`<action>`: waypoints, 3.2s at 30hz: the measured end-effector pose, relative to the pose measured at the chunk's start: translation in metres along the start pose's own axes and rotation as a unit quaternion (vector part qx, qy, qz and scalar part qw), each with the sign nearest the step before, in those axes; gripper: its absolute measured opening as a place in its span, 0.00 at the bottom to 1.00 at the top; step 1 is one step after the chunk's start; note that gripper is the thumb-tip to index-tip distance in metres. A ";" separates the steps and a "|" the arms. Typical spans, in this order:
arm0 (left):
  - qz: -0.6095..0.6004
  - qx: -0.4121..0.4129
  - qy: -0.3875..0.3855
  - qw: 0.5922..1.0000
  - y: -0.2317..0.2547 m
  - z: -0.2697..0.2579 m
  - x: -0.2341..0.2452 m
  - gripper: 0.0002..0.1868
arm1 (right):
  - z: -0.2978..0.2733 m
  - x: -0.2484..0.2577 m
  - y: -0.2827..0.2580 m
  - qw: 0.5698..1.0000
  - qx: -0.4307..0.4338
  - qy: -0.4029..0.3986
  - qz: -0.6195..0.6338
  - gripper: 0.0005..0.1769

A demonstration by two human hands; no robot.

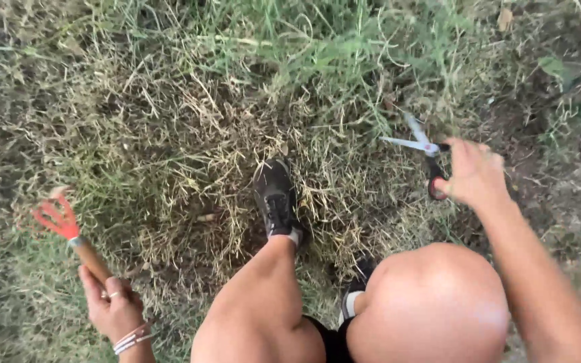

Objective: Using a hand rake and garden shears to clear dry grass and weeds from a patch of soil.

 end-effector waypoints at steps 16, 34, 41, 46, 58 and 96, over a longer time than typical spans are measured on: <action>-0.026 -0.023 -0.140 0.990 0.017 -0.028 -0.067 0.32 | 0.049 0.057 0.002 0.988 0.032 0.131 0.071 0.05; -0.184 0.015 -0.201 0.962 0.047 -0.070 -0.123 0.31 | 0.105 0.092 -0.049 0.964 0.097 0.239 -0.057 0.21; -0.175 0.051 -0.194 0.964 0.048 -0.070 -0.123 0.30 | 0.081 0.068 -0.028 0.952 0.092 0.173 -0.234 0.46; -0.202 0.033 -0.203 0.958 0.046 -0.067 -0.123 0.30 | 0.101 0.051 -0.110 0.943 0.157 0.172 -0.238 0.56; -0.229 0.018 -0.178 0.957 0.023 -0.059 -0.121 0.26 | 0.085 0.023 -0.054 0.943 0.180 0.244 -0.137 0.43; 0.053 -0.332 -0.126 0.933 0.125 0.031 -0.170 0.19 | 0.050 0.048 0.041 0.982 -0.025 0.153 0.112 0.47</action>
Point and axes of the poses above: each hand's wrist, its own z-axis towards the middle knuckle, its own x-axis out of the back of the hand, y = z × x, the point moved 4 cm from there along z, towards the middle knuckle, and after that the axes turned 9 degrees about -x, right-handed, at the moved point
